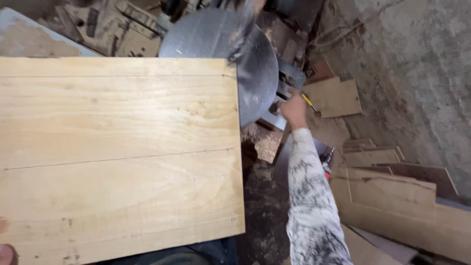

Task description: The person uses a bandsaw to cut a rectangular plywood board along pre-drawn lines. They guide the board through the saw, make several straight cuts, and reposition the board between cuts.

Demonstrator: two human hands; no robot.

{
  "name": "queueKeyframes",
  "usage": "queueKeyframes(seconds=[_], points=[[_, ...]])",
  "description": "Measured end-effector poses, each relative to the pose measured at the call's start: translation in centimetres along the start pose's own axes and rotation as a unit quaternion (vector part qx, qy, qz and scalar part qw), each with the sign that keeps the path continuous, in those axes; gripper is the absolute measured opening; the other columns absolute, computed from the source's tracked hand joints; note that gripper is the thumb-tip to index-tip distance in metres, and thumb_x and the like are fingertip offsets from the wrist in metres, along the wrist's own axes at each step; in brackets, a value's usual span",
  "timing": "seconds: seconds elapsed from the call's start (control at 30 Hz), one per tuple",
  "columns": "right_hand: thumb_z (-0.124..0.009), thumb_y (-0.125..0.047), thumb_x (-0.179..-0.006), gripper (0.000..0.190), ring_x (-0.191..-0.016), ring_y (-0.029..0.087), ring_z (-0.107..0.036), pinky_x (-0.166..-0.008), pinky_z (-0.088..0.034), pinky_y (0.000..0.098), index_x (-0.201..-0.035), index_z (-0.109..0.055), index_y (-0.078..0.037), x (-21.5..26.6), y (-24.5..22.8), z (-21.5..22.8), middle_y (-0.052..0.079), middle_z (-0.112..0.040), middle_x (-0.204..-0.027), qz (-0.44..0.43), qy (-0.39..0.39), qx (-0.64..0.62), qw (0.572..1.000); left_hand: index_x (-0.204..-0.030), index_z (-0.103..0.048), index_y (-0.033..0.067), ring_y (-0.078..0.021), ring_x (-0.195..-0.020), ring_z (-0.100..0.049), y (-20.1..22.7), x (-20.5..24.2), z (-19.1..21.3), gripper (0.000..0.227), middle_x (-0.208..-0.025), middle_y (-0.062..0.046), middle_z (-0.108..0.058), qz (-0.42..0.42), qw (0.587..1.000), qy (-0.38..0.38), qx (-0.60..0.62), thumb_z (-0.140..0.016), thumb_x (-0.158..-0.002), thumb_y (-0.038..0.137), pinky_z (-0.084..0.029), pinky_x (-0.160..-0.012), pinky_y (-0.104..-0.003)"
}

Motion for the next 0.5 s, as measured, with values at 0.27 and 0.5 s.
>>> queueKeyframes(seconds=[0.27,0.5], points=[[-0.071,-0.014,-0.105,0.018,-0.089,0.006,-0.056,-0.08,-0.048,0.0226,-0.111,-0.065,0.001,6.0,-21.8,10.4,0.003,-0.065,-0.104,0.257,0.167,-0.436,0.846,-0.132,-0.066,-0.0079,-0.0267,-0.075,-0.06,3.5,-4.5,2.3,0.055,-0.098,-0.021,-0.071,-0.042,0.999,0.007,-0.016,-0.056,-0.112,0.042,-0.049,-0.07,-0.047],[-0.069,-0.023,-0.102,0.023,-0.074,0.022,-0.057,-0.07,-0.049,0.037,-0.101,-0.068,0.0,6.2,-31.8,9.7,0.011,-0.057,-0.088,0.251,0.35,-0.144,0.891,-0.138,-0.061,-0.0071,-0.0298,-0.075,-0.057,3.9,-5.9,4.6,0.057,-0.099,-0.036,-0.066,-0.053,0.997,-0.051,0.0,-0.053,-0.114,0.043,-0.05,-0.068,-0.052]])
Point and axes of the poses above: each hand's wrist, its own x-axis away from the middle knuckle, its own z-axis out of the back of the hand, y = z × x, the point moved 3 cm from there along -x, towards the middle knuckle
